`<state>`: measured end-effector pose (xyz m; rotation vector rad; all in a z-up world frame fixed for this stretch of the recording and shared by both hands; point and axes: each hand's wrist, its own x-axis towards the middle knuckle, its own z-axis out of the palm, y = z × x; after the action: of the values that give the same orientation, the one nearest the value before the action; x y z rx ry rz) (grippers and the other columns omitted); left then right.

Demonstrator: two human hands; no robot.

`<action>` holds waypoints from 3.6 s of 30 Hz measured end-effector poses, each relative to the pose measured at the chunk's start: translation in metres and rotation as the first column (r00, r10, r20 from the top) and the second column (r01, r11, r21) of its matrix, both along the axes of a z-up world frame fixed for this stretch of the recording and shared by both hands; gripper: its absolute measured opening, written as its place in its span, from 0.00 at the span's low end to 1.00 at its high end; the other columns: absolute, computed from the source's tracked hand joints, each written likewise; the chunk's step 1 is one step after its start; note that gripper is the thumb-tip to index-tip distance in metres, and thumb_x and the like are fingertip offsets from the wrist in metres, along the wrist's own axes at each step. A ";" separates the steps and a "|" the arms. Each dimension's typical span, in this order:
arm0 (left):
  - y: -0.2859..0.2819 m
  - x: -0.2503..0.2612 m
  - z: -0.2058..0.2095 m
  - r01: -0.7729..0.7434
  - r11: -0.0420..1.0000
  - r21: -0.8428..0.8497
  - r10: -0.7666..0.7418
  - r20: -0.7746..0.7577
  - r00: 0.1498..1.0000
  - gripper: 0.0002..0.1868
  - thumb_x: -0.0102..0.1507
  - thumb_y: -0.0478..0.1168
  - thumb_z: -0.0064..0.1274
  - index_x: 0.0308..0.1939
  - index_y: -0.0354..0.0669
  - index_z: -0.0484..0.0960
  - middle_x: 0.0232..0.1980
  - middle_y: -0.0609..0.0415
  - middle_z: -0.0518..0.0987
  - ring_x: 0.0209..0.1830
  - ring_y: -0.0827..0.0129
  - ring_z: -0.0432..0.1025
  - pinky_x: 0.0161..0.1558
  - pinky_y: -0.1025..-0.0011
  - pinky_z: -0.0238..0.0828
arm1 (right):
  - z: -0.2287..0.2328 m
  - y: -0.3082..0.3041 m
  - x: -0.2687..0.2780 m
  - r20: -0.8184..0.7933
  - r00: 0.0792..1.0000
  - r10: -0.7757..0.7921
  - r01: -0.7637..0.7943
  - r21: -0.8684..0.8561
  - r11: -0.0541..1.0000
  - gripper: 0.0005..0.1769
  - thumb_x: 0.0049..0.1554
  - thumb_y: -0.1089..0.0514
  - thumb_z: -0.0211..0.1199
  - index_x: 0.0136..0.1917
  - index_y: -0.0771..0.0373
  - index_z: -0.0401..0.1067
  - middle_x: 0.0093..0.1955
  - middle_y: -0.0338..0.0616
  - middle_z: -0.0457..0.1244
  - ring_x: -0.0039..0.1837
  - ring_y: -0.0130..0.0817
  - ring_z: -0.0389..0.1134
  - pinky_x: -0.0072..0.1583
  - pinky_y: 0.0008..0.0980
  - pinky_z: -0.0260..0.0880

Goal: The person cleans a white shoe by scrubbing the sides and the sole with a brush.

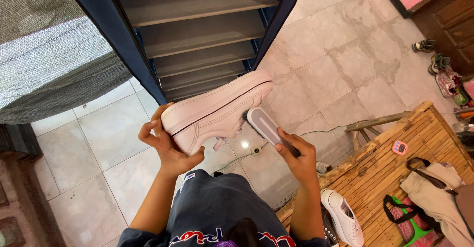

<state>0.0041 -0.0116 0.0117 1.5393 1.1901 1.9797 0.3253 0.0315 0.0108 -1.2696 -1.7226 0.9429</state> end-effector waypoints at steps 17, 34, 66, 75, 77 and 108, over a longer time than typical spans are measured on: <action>0.000 0.007 -0.003 0.066 0.998 0.015 -0.067 0.030 0.997 0.58 0.41 0.31 0.59 0.69 0.63 0.43 0.72 0.35 0.58 0.72 0.51 0.60 0.66 0.58 0.70 | -0.012 0.010 0.015 -0.141 0.980 -0.137 0.133 -0.037 0.990 0.26 0.56 0.56 0.72 0.67 0.61 0.74 0.40 0.34 0.66 0.34 0.16 0.56 0.35 0.20 0.56; 0.004 0.028 -0.004 0.059 0.996 0.066 -0.052 -0.110 0.993 0.51 0.45 0.30 0.60 0.64 0.58 0.45 0.73 0.33 0.56 0.73 0.49 0.59 0.70 0.53 0.63 | -0.040 -0.013 -0.039 -0.193 0.960 0.204 -0.191 0.082 0.978 0.25 0.58 0.58 0.71 0.68 0.62 0.74 0.39 0.35 0.66 0.35 0.18 0.58 0.37 0.23 0.58; -0.003 0.025 -0.015 -0.031 0.992 0.125 0.062 -0.254 0.965 0.52 0.40 0.32 0.61 0.62 0.56 0.46 0.68 0.35 0.61 0.67 0.46 0.60 0.66 0.44 0.56 | -0.007 0.035 -0.028 -0.129 0.972 -0.198 0.184 -0.110 0.977 0.24 0.62 0.57 0.65 0.71 0.58 0.72 0.43 0.30 0.67 0.35 0.16 0.54 0.36 0.20 0.54; 0.008 0.038 -0.017 -0.010 0.998 0.056 0.020 -0.175 0.984 0.52 0.43 0.30 0.60 0.65 0.56 0.44 0.70 0.32 0.56 0.71 0.44 0.59 0.67 0.48 0.65 | -0.017 -0.027 -0.062 -0.121 0.988 0.097 -0.099 -0.012 0.995 0.25 0.58 0.58 0.70 0.68 0.61 0.74 0.40 0.32 0.66 0.35 0.17 0.57 0.36 0.21 0.57; 0.010 0.037 -0.016 0.011 0.997 0.075 0.002 -0.166 0.986 0.56 0.43 0.32 0.66 0.65 0.56 0.43 0.71 0.31 0.56 0.71 0.44 0.58 0.67 0.48 0.65 | -0.018 -0.027 -0.059 -0.163 0.965 0.206 -0.210 -0.007 0.978 0.25 0.58 0.58 0.71 0.68 0.61 0.74 0.38 0.33 0.65 0.35 0.17 0.58 0.37 0.21 0.56; 0.052 0.059 -0.031 0.045 0.979 -0.199 -0.017 0.143 0.990 0.57 0.38 0.29 0.56 0.67 0.54 0.45 0.70 0.46 0.56 0.71 0.58 0.58 0.73 0.66 0.59 | -0.038 0.045 0.031 -0.262 0.957 -0.121 0.116 -0.033 0.993 0.26 0.59 0.58 0.70 0.70 0.63 0.73 0.41 0.35 0.66 0.34 0.17 0.58 0.35 0.20 0.60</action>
<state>0.0635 0.0404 -0.0191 1.2889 1.2570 1.8503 0.3561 0.0769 -0.0276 -1.1853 -1.4197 1.0089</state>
